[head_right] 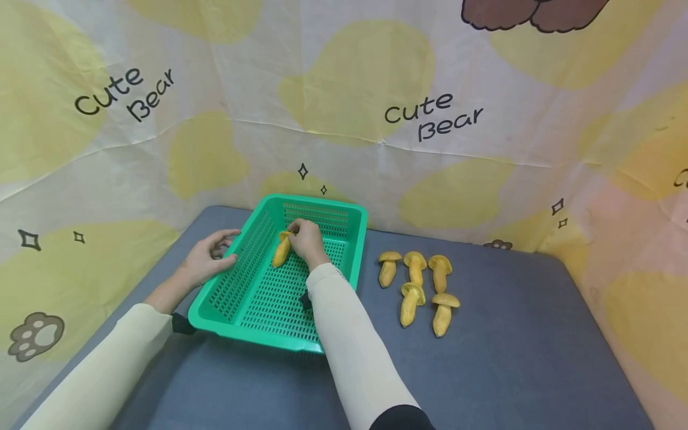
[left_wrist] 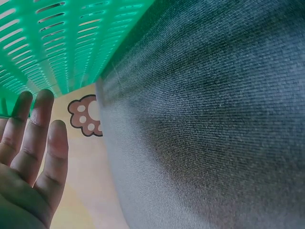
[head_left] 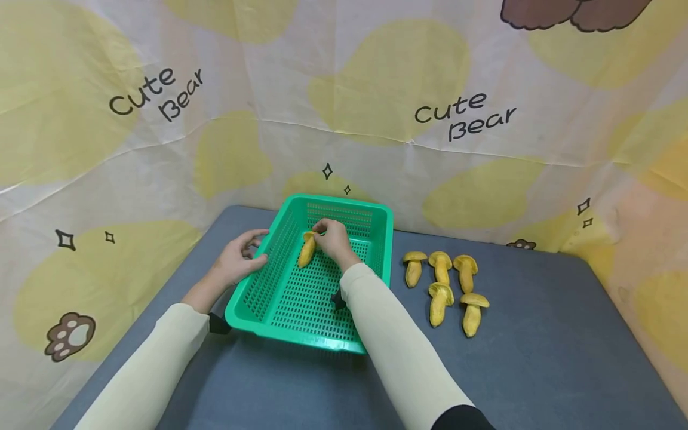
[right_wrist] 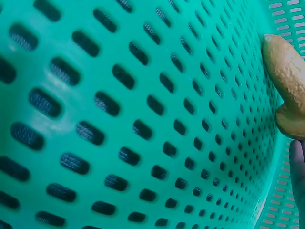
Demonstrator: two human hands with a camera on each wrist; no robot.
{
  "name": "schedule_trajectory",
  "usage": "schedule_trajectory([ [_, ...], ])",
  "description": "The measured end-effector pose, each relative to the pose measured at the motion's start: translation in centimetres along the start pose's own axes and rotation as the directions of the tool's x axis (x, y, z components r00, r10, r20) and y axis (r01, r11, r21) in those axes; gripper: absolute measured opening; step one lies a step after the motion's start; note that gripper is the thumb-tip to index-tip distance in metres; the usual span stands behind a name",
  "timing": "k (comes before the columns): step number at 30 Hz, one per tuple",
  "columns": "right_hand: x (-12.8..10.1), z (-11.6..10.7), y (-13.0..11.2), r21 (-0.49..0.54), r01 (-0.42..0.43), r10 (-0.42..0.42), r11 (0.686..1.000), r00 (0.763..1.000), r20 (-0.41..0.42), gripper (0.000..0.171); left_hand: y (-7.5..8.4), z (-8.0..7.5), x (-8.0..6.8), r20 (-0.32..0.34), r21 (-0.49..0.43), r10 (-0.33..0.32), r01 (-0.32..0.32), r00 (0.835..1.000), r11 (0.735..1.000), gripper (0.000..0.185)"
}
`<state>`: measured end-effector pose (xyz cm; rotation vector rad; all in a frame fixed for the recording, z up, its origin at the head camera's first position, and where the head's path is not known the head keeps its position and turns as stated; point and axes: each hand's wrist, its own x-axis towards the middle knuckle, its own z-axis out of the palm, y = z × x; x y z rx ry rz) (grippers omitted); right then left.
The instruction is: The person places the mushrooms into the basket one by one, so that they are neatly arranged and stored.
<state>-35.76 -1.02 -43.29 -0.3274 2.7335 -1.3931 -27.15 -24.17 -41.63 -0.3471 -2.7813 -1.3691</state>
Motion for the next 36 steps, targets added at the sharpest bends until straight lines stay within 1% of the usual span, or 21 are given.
schedule_trajectory([
  [8, -0.15, 0.06, -0.14, -0.014, -0.017, 0.017, 1.0, 1.0, 0.009, 0.018, 0.14, 0.02, 0.0, 0.004, -0.001, -0.004, 0.004, 1.0, 1.0, 0.059],
  [17, -0.07, 0.26, -0.08, -0.034, -0.024, 0.024, 0.999, 1.0, 0.013, 0.019, 0.1, -0.01, -0.08, -0.003, -0.01, 0.008, -0.008, 1.0, 1.0, 0.058],
  [24, -0.17, 0.2, -0.28, -0.088, -0.018, 0.02, 0.996, 0.999, 0.027, 0.021, -0.1, 0.05, -0.06, -0.005, -0.014, -0.001, 0.001, 1.0, 1.0, 0.057],
  [30, -0.23, 0.08, -0.41, -0.069, -0.012, 0.014, 0.998, 0.999, 0.038, 0.025, -0.06, 0.07, -0.13, -0.007, -0.003, -0.005, 0.005, 1.0, 1.0, 0.058],
  [36, -0.16, -0.29, -0.64, -0.036, 0.026, -0.024, 0.999, 0.999, 0.042, 0.029, -0.15, 0.11, -0.06, 0.002, -0.011, -0.009, 0.009, 1.0, 1.0, 0.058],
])
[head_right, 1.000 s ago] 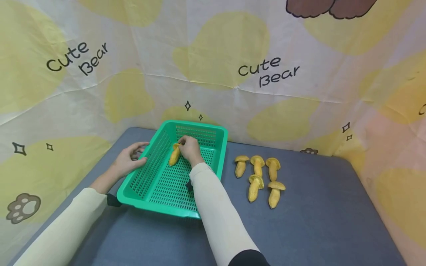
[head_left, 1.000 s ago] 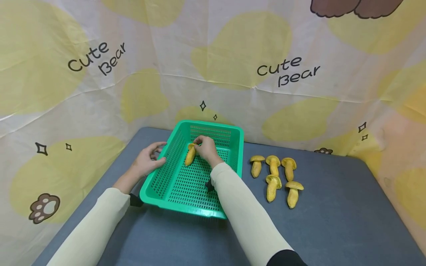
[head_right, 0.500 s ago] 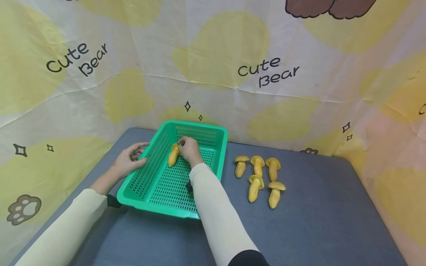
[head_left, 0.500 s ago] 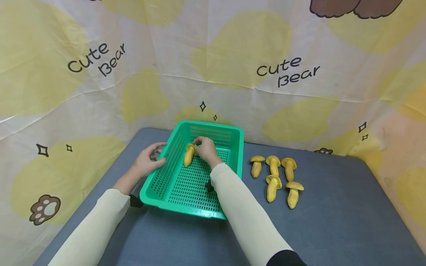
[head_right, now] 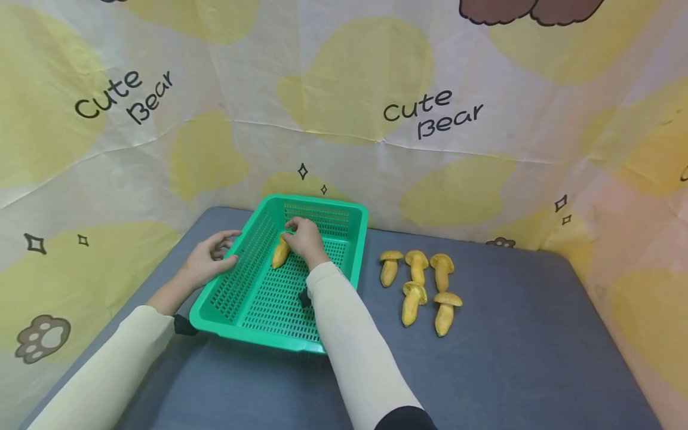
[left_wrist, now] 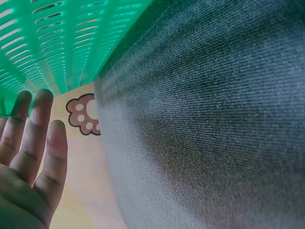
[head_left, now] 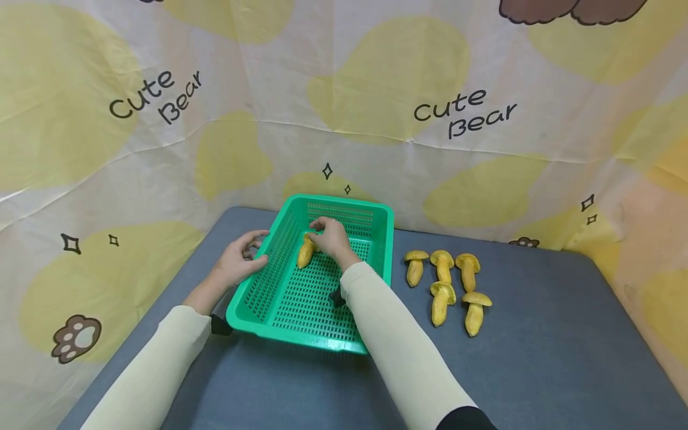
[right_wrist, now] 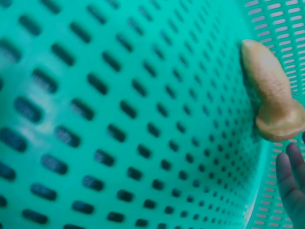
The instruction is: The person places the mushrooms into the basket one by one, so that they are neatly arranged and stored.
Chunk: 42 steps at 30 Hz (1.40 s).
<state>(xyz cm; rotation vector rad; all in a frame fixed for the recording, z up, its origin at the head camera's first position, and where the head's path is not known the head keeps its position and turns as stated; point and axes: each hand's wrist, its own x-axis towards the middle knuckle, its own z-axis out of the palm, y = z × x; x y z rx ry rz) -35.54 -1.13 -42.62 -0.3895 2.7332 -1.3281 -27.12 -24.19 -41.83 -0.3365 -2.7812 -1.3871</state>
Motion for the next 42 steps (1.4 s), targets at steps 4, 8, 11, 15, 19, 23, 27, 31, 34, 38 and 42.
schedule_trajectory([
  [4, 0.0, -0.4, -0.4, 0.035, 0.024, -0.024, 0.999, 1.0, -0.002, 0.033, 0.0, -0.1, 0.1, -0.001, -0.001, 0.008, -0.008, 1.0, 1.0, 0.057],
  [8, -0.1, -0.8, -0.8, 0.066, 0.036, -0.036, 0.997, 0.999, -0.013, 0.033, 0.1, -0.1, 0.2, -0.003, 0.008, 0.011, -0.011, 1.0, 1.0, 0.057],
  [11, -0.2, -1.2, -1.2, 0.077, 0.044, -0.041, 0.996, 0.999, -0.033, 0.032, 0.1, 0.0, 0.2, -0.001, 0.005, 0.007, -0.007, 1.0, 1.0, 0.057],
  [15, -0.5, -1.9, -1.9, 0.117, 0.053, -0.045, 0.992, 0.997, -0.066, 0.032, 0.1, 0.1, 0.1, 0.001, -0.01, 0.001, -0.001, 1.0, 1.0, 0.058],
  [19, -0.8, -3.0, -3.1, 0.199, 0.051, -0.03, 0.979, 0.994, -0.106, 0.029, 0.1, 0.2, 0.1, -0.004, -0.005, -0.003, 0.003, 1.0, 1.0, 0.058],
  [23, -1.2, -4.2, -4.4, 0.257, 0.067, -0.031, 0.964, 0.989, -0.143, 0.029, 0.2, 0.2, 0.2, -0.01, 0.013, -0.006, 0.006, 1.0, 1.0, 0.057],
  [27, -1.8, -5.2, -5.4, 0.301, 0.106, -0.061, 0.948, 0.986, -0.155, 0.031, 0.1, 0.2, 0.3, -0.01, 0.018, -0.005, 0.006, 1.0, 1.0, 0.057],
  [31, -2.7, -6.3, -6.1, 0.329, 0.134, -0.084, 0.935, 0.983, -0.162, 0.028, 0.0, 0.2, 0.3, -0.005, 0.016, -0.008, 0.008, 1.0, 1.0, 0.057],
  [34, -3.5, -7.4, -6.5, 0.342, 0.141, -0.09, 0.929, 0.983, -0.16, 0.027, 0.1, 0.3, 0.2, -0.003, 0.016, -0.011, 0.011, 1.0, 1.0, 0.057],
  [38, -4.5, -8.8, -6.9, 0.335, 0.147, -0.099, 0.931, 0.983, -0.155, 0.028, 0.3, 0.2, 0.1, -0.004, 0.016, -0.01, 0.01, 1.0, 1.0, 0.058],
  [42, -5.4, -10.1, -6.9, 0.311, 0.159, -0.117, 0.937, 0.982, -0.148, 0.029, 0.3, 0.2, 0.2, -0.007, 0.018, -0.011, 0.011, 1.0, 1.0, 0.058],
])
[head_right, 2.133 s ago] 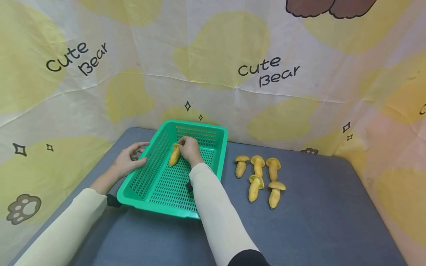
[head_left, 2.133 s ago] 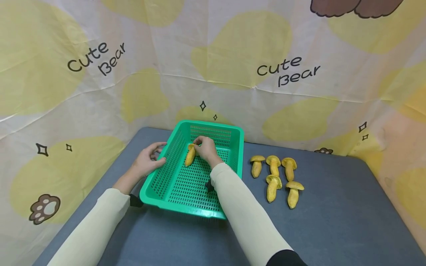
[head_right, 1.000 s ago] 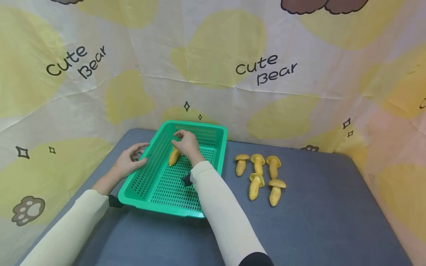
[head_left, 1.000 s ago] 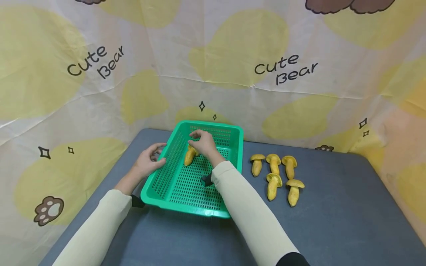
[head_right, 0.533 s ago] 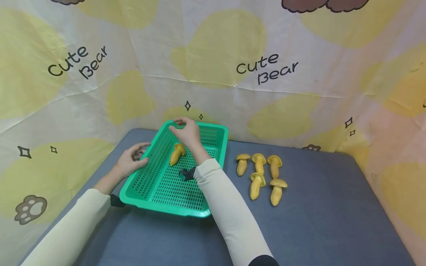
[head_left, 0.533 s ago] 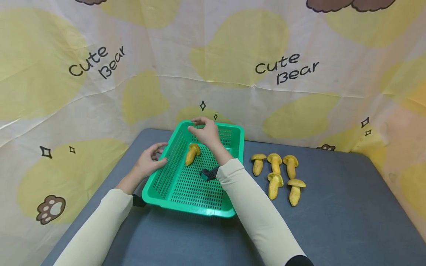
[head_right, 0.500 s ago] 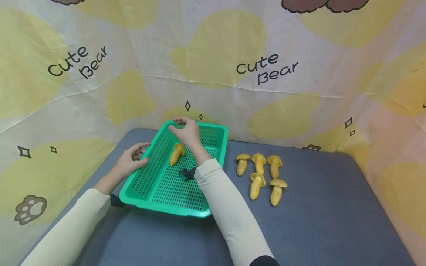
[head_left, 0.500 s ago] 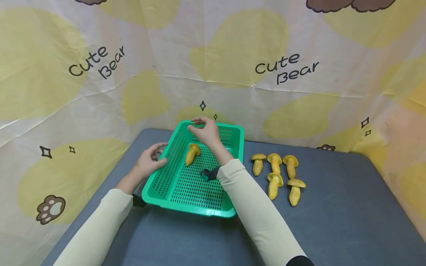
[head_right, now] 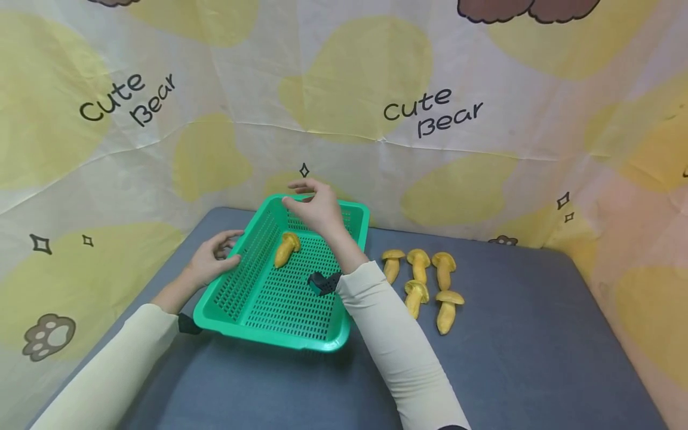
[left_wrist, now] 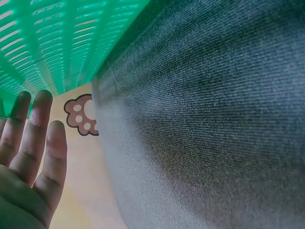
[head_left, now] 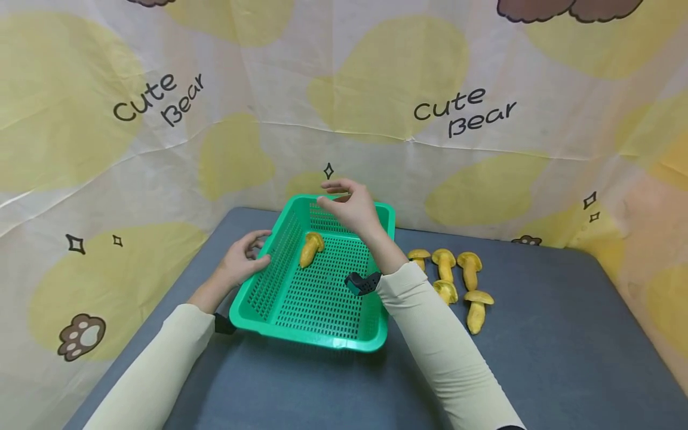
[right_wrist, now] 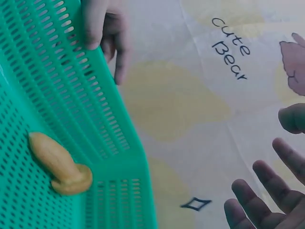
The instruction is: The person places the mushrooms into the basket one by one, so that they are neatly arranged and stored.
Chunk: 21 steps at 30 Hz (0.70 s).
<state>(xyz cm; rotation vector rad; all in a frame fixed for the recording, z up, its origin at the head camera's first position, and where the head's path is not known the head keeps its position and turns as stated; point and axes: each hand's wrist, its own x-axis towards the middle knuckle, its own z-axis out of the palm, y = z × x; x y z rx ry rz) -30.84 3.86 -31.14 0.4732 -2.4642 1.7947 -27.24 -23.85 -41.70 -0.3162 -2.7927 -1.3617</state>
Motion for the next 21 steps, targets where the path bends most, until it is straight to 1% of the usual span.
schedule_trajectory([
  [9, -1.3, -3.1, 0.4, -0.091, 0.046, -0.041, 0.995, 0.997, 0.059, 0.031, 0.0, -0.2, 0.0, 0.013, -0.008, 0.001, 0.0, 1.0, 1.0, 0.058],
  [14, -2.0, -4.7, 0.7, -0.136, 0.062, -0.052, 0.989, 0.996, 0.075, 0.032, 0.0, -0.2, -0.1, 0.014, -0.025, 0.003, -0.002, 1.0, 1.0, 0.058],
  [21, -2.8, -7.1, 1.4, -0.243, 0.085, -0.069, 0.966, 0.995, 0.074, 0.031, 0.1, -0.3, -0.3, 0.01, -0.019, -0.004, 0.004, 1.0, 1.0, 0.058],
])
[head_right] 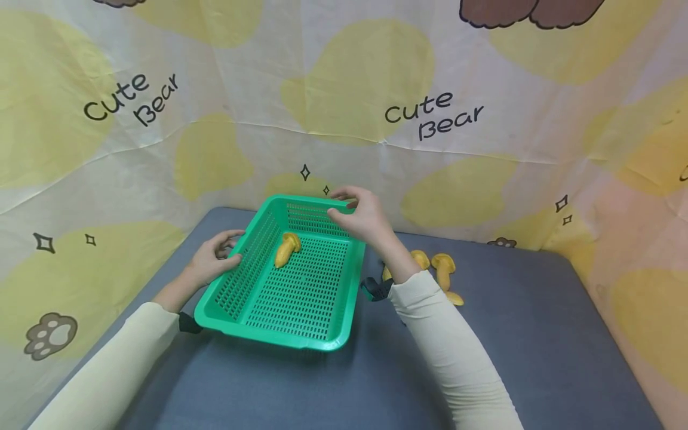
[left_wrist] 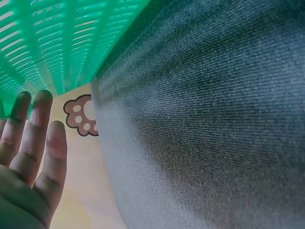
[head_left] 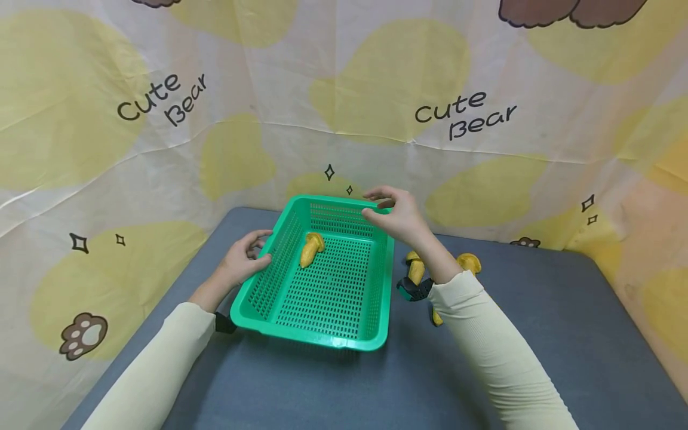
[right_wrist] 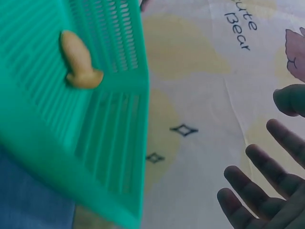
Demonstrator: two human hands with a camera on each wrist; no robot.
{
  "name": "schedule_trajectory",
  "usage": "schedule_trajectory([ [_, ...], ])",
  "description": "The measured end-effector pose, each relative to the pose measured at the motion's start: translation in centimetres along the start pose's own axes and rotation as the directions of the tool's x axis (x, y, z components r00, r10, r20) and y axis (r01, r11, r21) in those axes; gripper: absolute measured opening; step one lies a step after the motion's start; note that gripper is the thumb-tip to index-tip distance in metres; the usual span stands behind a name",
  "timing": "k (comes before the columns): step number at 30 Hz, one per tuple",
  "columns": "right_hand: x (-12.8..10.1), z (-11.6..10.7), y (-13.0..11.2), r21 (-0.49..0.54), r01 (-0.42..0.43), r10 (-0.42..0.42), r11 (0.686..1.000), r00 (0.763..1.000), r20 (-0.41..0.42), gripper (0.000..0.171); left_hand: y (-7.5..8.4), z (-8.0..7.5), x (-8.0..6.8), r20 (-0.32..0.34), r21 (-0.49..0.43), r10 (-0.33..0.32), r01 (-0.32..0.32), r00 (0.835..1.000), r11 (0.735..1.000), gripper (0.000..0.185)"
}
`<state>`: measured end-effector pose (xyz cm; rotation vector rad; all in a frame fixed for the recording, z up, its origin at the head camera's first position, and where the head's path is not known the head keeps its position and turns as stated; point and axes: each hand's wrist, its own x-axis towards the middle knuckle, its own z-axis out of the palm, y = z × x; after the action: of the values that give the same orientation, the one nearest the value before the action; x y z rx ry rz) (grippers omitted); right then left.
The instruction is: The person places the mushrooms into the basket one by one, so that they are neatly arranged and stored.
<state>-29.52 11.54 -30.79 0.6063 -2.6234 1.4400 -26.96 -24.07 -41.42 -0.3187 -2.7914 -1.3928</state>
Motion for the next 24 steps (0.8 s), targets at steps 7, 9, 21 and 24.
schedule_trajectory([
  [7, -1.6, -1.7, 1.6, -0.097, 0.023, -0.024, 0.995, 1.0, -0.017, 0.031, 0.0, 0.0, 0.0, -0.001, 0.006, -0.005, 0.005, 1.0, 1.0, 0.058],
  [9, -2.0, -2.1, 2.1, -0.121, 0.007, -0.01, 0.993, 1.0, -0.019, 0.032, 0.0, 0.0, 0.0, 0.0, 0.007, -0.002, 0.002, 1.0, 1.0, 0.058],
  [21, -2.9, -3.1, 6.6, -0.286, -0.109, 0.121, 0.952, 0.992, 0.023, 0.034, 0.0, 0.1, -0.2, -0.006, 0.011, -0.002, 0.002, 1.0, 1.0, 0.058],
  [24, -3.0, -3.2, 7.6, -0.333, -0.11, 0.138, 0.937, 0.989, 0.061, 0.033, 0.1, 0.0, -0.2, -0.005, 0.015, -0.005, 0.005, 1.0, 1.0, 0.058],
])
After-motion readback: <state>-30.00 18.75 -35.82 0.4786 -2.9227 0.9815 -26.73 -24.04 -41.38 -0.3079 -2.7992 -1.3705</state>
